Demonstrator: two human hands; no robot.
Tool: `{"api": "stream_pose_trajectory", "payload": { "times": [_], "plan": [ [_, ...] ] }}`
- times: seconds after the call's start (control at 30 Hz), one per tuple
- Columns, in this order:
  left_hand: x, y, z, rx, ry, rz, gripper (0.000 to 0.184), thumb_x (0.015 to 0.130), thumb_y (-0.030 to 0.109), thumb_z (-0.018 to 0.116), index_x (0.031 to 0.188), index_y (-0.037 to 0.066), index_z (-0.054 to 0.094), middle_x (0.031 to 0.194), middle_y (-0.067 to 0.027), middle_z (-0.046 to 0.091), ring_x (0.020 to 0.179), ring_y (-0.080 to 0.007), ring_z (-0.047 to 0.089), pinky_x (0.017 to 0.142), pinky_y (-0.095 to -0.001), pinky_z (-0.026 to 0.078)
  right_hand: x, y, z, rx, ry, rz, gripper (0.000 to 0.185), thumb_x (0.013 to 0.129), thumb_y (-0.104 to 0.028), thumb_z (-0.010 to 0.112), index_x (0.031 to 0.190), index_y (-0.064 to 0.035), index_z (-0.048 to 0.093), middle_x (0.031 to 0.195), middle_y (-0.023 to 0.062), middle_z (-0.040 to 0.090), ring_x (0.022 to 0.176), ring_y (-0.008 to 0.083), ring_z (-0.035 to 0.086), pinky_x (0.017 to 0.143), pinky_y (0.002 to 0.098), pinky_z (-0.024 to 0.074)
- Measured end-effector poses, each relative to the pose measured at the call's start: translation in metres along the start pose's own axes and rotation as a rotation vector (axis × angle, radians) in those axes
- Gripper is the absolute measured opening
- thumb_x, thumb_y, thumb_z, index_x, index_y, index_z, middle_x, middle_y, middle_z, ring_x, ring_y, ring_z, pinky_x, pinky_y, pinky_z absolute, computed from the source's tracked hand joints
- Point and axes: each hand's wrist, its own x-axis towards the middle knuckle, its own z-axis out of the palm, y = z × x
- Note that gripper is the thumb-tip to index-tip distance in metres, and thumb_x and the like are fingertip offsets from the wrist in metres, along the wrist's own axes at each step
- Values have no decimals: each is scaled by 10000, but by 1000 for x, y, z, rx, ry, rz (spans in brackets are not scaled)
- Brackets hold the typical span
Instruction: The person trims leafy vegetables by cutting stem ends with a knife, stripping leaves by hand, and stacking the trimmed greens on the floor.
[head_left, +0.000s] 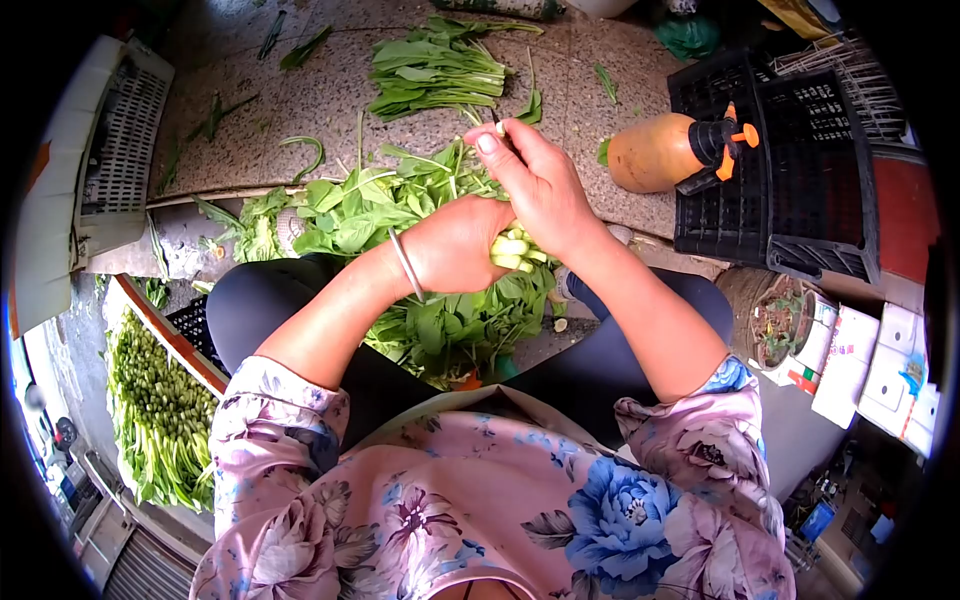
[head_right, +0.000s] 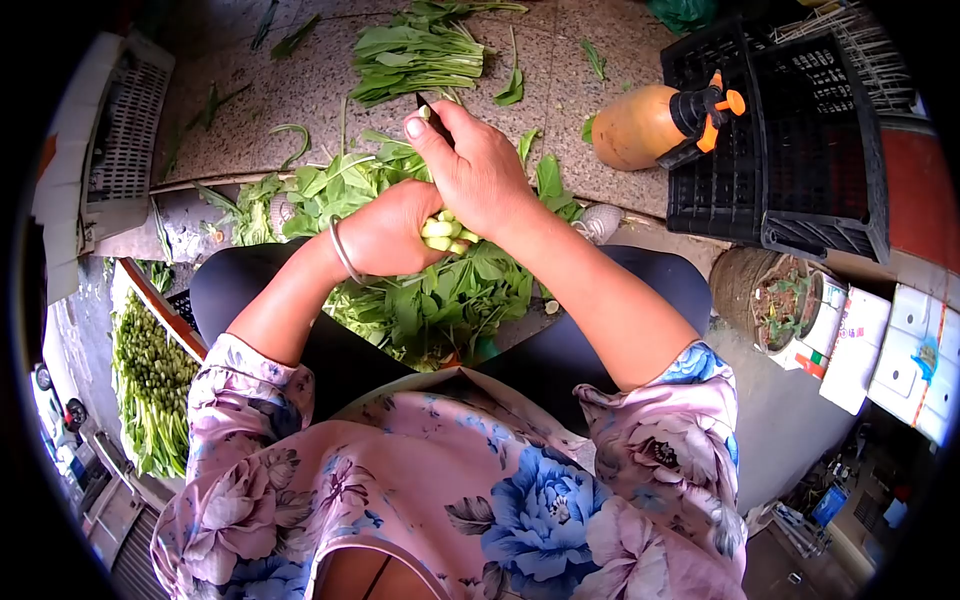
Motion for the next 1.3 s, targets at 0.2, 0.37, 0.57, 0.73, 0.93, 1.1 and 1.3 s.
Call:
{"api": "stream_pose_trajectory", "payload": {
  "times": [0.2,0.37,0.57,0.73,0.93,1.1,1.3],
  "plan": [
    [4,1,-1,-54,103,-5,307,711,82,668,980,34,528,828,-125,606,758,-247,591,708,-316,467,20,-10,-35,117,209,-60,325,902,-342,457,894,-35,563,650,24,523,601,105,477,552,261,392],
    [8,1,1,71,132,-155,315,710,104,665,978,16,525,825,-147,604,761,-281,588,723,-342,464,22,-3,-33,41,250,-111,306,907,-338,439,957,-59,555,695,42,575,616,153,542,575,281,430],
    [9,-6,4,-45,132,-110,291,709,108,672,951,18,535,787,-132,602,736,-252,577,718,-325,453,13,-5,-7,-152,223,-14,367,888,-405,438,944,-61,553,677,94,587,641,252,588,593,349,449],
    [12,-14,4,12,162,-132,301,699,99,668,949,18,522,760,-129,594,701,-246,573,693,-341,455,26,-15,-42,26,397,-202,313,910,-330,445,922,-47,576,613,42,543,553,136,510,524,286,401],
    [19,-34,20,136,162,-139,326,694,108,630,987,5,531,847,-197,604,810,-330,588,733,-387,459,12,-5,1,-77,262,-86,320,909,-335,433,938,-50,574,664,59,569,599,146,535,548,280,408],
    [13,-17,19,-111,254,-6,317,690,120,632,961,-11,531,838,-199,610,777,-345,589,715,-385,461,9,-14,1,-76,223,-87,319,906,-332,444,955,-55,594,659,53,576,603,116,526,554,268,404],
    [15,-16,9,-217,244,-189,295,691,120,671,914,-1,521,756,-149,591,710,-261,580,693,-335,460,25,-16,-23,-128,308,-193,320,812,-368,574,840,-50,594,612,68,597,578,224,607,532,322,466]
  ]
}}
